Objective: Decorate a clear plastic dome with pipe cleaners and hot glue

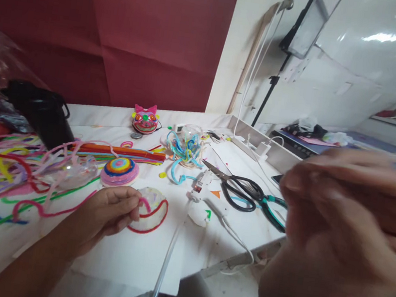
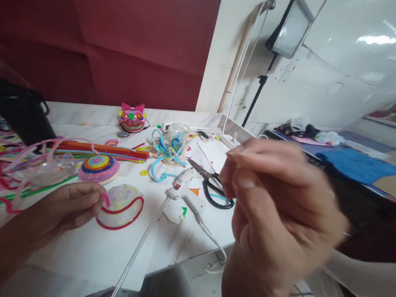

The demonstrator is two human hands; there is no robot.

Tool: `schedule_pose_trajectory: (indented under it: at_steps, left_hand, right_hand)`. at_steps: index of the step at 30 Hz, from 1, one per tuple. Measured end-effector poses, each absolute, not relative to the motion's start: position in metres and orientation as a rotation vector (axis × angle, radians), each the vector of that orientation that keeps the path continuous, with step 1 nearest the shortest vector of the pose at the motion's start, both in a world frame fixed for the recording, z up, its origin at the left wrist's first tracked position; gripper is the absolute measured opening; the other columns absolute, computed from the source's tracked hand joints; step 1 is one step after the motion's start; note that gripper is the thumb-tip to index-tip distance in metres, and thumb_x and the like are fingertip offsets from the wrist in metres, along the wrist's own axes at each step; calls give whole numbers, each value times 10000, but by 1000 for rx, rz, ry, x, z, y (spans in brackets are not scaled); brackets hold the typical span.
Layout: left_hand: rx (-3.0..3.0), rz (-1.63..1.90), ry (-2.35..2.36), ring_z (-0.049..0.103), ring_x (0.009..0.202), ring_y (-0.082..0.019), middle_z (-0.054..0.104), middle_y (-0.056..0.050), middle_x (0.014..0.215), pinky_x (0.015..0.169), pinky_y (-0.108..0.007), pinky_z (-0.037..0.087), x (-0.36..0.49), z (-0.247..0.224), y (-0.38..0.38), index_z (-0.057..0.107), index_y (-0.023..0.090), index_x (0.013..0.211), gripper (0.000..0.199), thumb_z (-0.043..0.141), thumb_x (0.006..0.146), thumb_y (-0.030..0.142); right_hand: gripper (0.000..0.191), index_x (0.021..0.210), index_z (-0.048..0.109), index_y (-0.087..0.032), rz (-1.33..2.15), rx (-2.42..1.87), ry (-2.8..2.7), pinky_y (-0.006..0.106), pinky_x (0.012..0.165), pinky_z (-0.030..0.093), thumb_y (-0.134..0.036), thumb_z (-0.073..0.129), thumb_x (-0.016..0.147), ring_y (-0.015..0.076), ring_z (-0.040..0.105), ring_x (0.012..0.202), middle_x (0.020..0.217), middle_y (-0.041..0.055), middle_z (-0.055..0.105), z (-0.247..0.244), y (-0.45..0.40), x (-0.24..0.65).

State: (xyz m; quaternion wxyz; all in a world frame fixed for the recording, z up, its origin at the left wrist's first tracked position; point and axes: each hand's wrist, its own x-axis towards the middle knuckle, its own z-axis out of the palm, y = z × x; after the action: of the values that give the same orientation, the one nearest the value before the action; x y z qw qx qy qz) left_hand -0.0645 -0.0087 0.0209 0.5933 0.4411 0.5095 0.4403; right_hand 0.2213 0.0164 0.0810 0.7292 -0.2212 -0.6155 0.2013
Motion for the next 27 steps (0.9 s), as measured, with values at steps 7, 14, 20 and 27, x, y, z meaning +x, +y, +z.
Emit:
schedule_pose_trajectory:
  at_steps: [7, 14, 20, 27]
  left_hand:
    - [1014, 1008, 1205, 360, 470, -36, 526, 26, 603, 414, -150, 184, -66, 10, -6, 603, 147, 722, 398, 764, 681, 509]
    - [1055, 968, 1191, 336, 434, -40, 502, 25, 557, 394, -159, 180, -62, 7, -4, 597, 141, 706, 417, 728, 702, 538]
    - [1049, 998, 1155, 367, 453, -46, 524, 24, 577, 398, -156, 215, -61, 9, -5, 597, 142, 707, 367, 737, 717, 481]
    - [1023, 995, 1091, 377, 436, -37, 531, 30, 562, 377, -148, 206, -62, 10, -6, 609, 143, 684, 359, 751, 711, 471]
  right_hand:
    - [314, 990, 711, -201, 659, -870, -914, 196, 434, 345, -180, 751, 680, 91, 518, 550, 781, 21, 657, 33, 36, 252]
    - [89, 875, 739, -214, 858, -667, -1841, 258, 617, 468, -218, 661, 831, 143, 622, 747, 817, 32, 702, 36, 11, 189]
    - [272, 807, 720, -155, 1535, -668, -1804, 227, 558, 415, -426, 708, 779, 90, 540, 592, 683, 3, 661, 21, 46, 135]
    - [313, 754, 711, -143, 1979, -649, -1608, 169, 392, 279, -389, 845, 616, 61, 482, 463, 558, -23, 623, 19, 55, 126]
